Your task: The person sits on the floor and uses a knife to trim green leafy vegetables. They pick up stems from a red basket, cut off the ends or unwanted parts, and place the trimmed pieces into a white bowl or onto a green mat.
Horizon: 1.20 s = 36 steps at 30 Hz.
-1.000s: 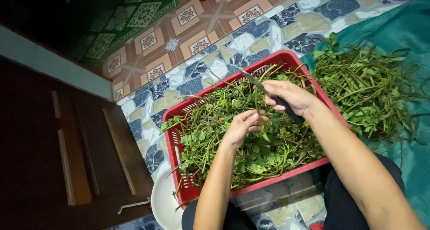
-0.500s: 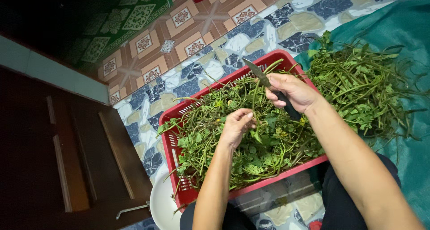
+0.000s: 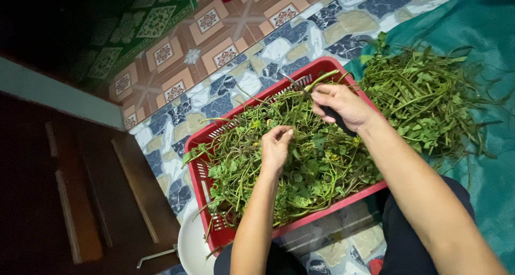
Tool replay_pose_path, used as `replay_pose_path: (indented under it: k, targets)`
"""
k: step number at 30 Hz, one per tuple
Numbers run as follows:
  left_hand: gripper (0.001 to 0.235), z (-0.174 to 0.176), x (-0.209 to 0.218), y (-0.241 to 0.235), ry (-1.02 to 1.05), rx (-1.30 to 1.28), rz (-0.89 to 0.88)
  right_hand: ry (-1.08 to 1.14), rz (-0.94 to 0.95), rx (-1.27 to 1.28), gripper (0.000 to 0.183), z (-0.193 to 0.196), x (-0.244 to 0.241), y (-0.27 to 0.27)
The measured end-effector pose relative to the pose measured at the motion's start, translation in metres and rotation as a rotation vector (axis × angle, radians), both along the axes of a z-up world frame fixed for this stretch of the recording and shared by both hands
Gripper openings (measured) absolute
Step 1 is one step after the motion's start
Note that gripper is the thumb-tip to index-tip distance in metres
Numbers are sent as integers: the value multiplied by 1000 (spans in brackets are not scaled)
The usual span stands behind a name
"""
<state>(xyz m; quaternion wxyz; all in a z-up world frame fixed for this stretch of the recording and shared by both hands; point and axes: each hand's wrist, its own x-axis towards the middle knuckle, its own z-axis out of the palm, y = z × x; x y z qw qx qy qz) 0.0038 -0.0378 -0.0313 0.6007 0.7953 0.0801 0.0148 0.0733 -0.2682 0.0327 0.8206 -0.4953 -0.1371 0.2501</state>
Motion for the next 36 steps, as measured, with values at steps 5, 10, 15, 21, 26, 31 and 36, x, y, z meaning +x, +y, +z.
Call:
replay_pose_path:
  k: [5, 10, 15, 21, 26, 31, 36]
  targets:
    - [18, 15, -4, 11, -164, 747, 196, 55, -228, 94, 19, 6, 8, -13]
    - [34, 17, -4, 41, 3, 1102, 20, 58, -801, 317, 35, -2, 29, -76]
    - [61, -10, -4, 24, 120, 1282, -242, 398, -828, 204, 34, -13, 38, -85]
    - [47, -42, 11, 30, -29, 1102, -141, 298, -468, 160, 35, -20, 30, -41]
    - [36, -91, 89, 24, -225, 1077, -104, 360, -405, 230, 33, -30, 24, -9]
    - [46, -137, 157, -23, -272, 1116, -182, 408, -301, 159, 37, -18, 20, -1]
    - [96, -120, 170, -43, 24, 1176, -332, 335, -256, 134, 35, -14, 29, -9]
